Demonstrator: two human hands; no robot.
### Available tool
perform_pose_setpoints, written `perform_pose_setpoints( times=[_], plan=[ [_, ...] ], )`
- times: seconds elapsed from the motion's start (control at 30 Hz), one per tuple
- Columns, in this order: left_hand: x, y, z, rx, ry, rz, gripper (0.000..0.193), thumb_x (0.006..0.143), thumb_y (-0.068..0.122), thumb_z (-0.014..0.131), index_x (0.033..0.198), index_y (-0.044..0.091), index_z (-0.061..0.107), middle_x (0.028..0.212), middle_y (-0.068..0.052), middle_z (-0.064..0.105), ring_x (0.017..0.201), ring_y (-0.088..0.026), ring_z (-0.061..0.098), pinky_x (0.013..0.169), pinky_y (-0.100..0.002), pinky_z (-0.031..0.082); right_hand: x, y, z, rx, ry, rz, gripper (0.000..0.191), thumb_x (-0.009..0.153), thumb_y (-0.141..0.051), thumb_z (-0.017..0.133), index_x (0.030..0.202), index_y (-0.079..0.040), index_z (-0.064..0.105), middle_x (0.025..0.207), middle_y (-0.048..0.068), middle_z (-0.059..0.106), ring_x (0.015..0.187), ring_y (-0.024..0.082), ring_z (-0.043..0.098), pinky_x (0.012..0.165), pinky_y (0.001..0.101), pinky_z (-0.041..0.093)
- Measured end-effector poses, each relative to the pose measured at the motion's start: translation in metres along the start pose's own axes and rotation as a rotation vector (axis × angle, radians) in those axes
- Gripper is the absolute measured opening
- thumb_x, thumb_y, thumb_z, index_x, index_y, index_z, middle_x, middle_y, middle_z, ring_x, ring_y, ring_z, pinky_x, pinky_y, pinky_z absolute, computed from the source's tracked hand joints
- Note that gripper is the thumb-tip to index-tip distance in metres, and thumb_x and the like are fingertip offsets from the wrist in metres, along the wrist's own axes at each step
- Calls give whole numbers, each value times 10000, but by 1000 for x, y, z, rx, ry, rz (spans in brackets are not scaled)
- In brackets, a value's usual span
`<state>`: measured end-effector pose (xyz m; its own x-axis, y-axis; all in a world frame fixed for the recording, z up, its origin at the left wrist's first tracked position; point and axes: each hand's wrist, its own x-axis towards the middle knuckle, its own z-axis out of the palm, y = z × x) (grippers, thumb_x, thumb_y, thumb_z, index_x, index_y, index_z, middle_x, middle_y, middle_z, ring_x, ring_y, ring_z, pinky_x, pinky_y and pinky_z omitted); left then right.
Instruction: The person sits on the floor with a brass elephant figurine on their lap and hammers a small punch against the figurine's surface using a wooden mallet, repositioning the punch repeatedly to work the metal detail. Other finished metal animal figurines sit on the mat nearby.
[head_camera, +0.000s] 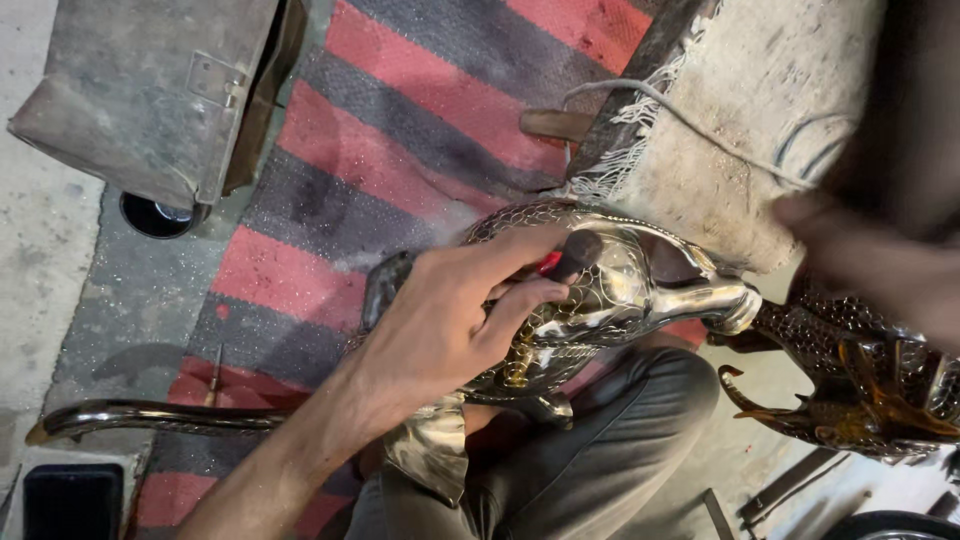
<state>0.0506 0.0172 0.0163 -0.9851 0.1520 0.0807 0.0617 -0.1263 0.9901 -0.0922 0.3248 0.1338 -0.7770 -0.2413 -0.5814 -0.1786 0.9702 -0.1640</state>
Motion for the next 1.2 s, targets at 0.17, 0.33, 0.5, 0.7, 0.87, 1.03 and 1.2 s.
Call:
perform_pose_setpoints(
  times=[0.17, 0.33, 0.5, 0.7, 0.87, 1.03, 1.2],
  plan=[
    [-13, 2, 14, -129, 150, -214, 275, 1009, 88, 676, 1270, 7, 646, 1113, -103, 784, 1009, -140, 775, 879, -292, 665, 7, -69, -27, -310, -25, -197, 359, 760, -163, 808, 1087, -123, 666, 745, 17, 684, 612, 139, 693, 592, 326, 544],
    [-20, 0, 27, -88, 293, -151, 261, 1006, 77, 712, 1239, -15, 639, 1084, -92, 781, 992, -120, 768, 869, -277, 661, 8, -126, -36, -473, 13, -376, 330, 775, -238, 845, 1053, -188, 673, 680, 17, 689, 634, 162, 686, 616, 359, 523],
    [-22, -7, 28, -160, 300, -165, 245, 993, 47, 733, 1182, -51, 613, 1068, -114, 768, 981, -123, 743, 850, -262, 642, 11, -137, -36, -834, -107, -167, 386, 747, -271, 840, 1073, -257, 634, 662, -26, 683, 678, 180, 724, 672, 375, 548],
    [-30, -16, 36, -230, 371, -123, 328, 1030, 14, 680, 1299, -37, 500, 1117, -153, 754, 1044, -123, 742, 893, -256, 617, 11, -126, -35, -688, 56, -279, 355, 760, -268, 843, 1072, -228, 678, 671, 25, 671, 665, 218, 711, 630, 371, 539],
    [-30, -21, 38, -190, 418, -39, 333, 1047, 9, 678, 1303, -27, 467, 1121, -165, 766, 1011, -123, 745, 865, -227, 630, 11, -130, -33, -502, 131, -380, 278, 812, -184, 809, 1052, -146, 673, 732, 63, 663, 627, 215, 697, 558, 381, 520],
    [-28, -17, 38, -116, 424, -27, 268, 1040, 17, 673, 1249, -32, 513, 1101, -148, 774, 998, -129, 758, 837, -224, 633, 4, -133, -35, -762, 180, -583, 280, 773, -249, 802, 1011, -178, 672, 710, 9, 678, 619, 230, 686, 564, 404, 515],
    [-21, -9, 29, -185, 329, -110, 263, 1019, 27, 657, 1251, -61, 571, 1107, -151, 769, 1045, -159, 771, 903, -261, 642, -1, -127, -37, -633, 250, -549, 286, 759, -266, 817, 970, -146, 664, 680, 39, 656, 613, 228, 680, 569, 392, 520]
  ],
)
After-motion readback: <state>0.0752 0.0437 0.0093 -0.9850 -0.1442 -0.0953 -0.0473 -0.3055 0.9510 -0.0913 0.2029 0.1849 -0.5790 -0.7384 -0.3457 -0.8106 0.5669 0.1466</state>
